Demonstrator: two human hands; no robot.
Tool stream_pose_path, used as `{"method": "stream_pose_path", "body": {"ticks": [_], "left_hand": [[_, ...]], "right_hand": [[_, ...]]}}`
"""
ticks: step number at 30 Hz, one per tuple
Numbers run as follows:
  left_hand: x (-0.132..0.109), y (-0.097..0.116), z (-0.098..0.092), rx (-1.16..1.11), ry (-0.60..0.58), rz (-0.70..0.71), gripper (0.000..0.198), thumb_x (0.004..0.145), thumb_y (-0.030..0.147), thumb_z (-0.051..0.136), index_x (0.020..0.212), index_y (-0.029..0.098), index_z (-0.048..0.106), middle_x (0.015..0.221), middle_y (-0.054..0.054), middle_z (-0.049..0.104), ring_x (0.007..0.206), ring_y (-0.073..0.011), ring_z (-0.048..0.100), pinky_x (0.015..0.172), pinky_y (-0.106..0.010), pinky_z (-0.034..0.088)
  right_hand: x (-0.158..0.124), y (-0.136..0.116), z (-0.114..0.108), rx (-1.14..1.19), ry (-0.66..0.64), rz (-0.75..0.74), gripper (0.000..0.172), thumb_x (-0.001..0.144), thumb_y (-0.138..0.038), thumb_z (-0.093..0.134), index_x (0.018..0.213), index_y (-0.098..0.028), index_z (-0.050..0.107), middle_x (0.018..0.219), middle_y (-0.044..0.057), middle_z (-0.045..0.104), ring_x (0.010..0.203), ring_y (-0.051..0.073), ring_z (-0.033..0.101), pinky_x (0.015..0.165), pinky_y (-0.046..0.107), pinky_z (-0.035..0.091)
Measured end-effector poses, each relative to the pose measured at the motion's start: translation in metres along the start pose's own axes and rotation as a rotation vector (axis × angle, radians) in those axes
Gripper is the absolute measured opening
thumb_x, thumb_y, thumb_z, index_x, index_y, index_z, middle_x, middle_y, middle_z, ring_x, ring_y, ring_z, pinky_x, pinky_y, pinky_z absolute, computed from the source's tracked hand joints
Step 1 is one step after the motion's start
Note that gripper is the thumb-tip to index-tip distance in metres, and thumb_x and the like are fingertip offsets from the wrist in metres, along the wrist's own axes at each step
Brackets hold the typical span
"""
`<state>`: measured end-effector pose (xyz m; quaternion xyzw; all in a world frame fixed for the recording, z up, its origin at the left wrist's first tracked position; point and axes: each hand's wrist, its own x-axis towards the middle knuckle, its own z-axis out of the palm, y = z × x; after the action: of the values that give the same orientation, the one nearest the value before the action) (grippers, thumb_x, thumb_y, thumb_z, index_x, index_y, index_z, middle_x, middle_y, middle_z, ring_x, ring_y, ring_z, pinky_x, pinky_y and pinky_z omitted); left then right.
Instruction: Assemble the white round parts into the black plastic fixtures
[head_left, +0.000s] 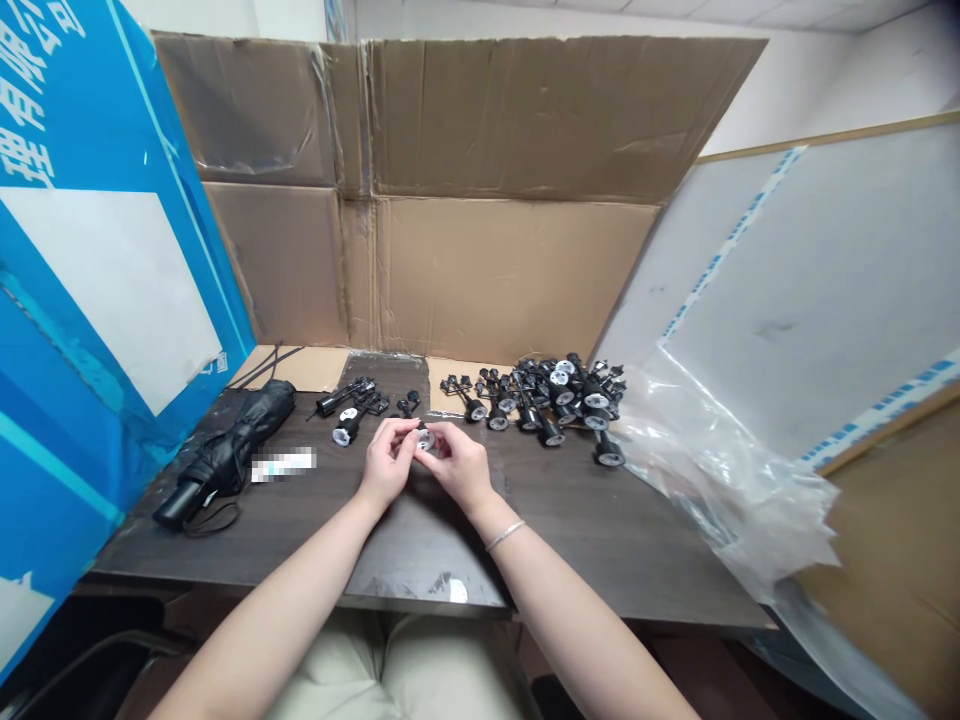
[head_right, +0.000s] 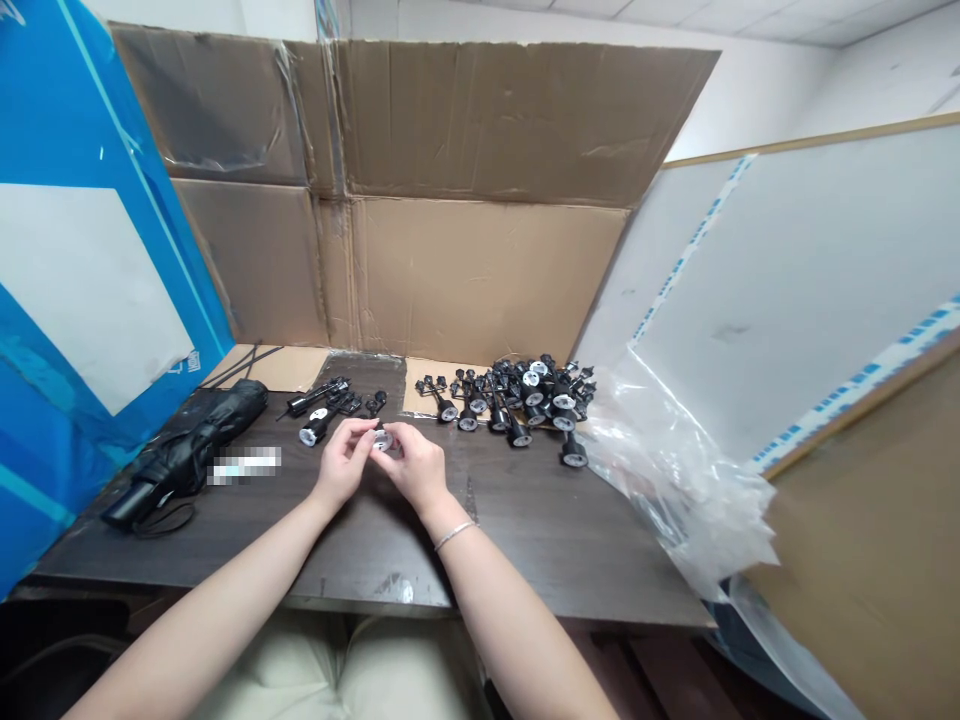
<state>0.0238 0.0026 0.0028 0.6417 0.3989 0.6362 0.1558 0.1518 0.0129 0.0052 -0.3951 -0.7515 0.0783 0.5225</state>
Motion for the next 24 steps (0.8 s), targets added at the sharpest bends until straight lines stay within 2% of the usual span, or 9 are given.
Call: {"method": "stream_pose_path", "body": {"ticks": [7,12,15,19,24], "left_hand": [[-0.0003,-0.0022,0.0001,0.002,0.004,-0.066,0.019,0.083,0.03,0.048,0.09,0.016,0.059,0.089,-0.007,0.061,0.079,-0.0143,0.062,0.068,-0.026,0.053],[0.0007,-0.0019,-0.0016,0.028,0.002,-0.08,0.02,0.084,0.03,0.047,0.091,0.015,0.059,0.088,-0.007,0.063,0.08,-0.0151,0.062,0.071,-0.027,0.051],[0.0005,-0.0009,-0.0022,0.058,0.0,-0.063,0.02,0.085,0.03,0.045,0.09,0.016,0.059,0.089,-0.007,0.064,0.083,-0.0157,0.061,0.074,-0.029,0.05],[-0.0007,-0.0011,-0.0016,0.098,0.0,-0.055,0.02,0.086,0.029,0.043,0.09,0.017,0.058,0.09,-0.007,0.064,0.086,-0.0159,0.06,0.078,-0.03,0.048],[-0.0037,-0.0034,0.0029,0.129,0.013,-0.005,0.018,0.087,0.028,0.041,0.09,0.017,0.056,0.088,-0.006,0.06,0.084,-0.0155,0.059,0.076,-0.029,0.047]], "right_hand": [[0.0028,0.0057,0.0028,0.521,-0.156,0.281,0.043,0.06,-0.039,0.07,0.096,-0.02,0.056,0.064,-0.001,0.063,0.05,0.013,0.057,0.049,0.025,0.05],[0.0045,0.009,0.005,0.794,-0.224,0.435,0.046,0.069,-0.043,0.061,0.106,-0.016,0.054,0.061,-0.002,0.059,0.045,0.011,0.056,0.046,0.024,0.05],[0.0033,0.0103,0.0069,0.783,-0.249,0.451,0.044,0.073,-0.045,0.056,0.105,-0.015,0.056,0.054,-0.004,0.056,0.04,0.009,0.052,0.041,0.022,0.046],[0.0007,0.0084,0.008,0.675,-0.275,0.375,0.039,0.08,-0.044,0.047,0.105,-0.016,0.057,0.051,-0.004,0.055,0.036,0.009,0.049,0.04,0.021,0.043],[0.0006,0.0031,0.0065,0.532,-0.211,0.268,0.033,0.084,-0.04,0.042,0.101,-0.018,0.059,0.048,-0.003,0.055,0.037,0.011,0.051,0.044,0.023,0.046]]}}
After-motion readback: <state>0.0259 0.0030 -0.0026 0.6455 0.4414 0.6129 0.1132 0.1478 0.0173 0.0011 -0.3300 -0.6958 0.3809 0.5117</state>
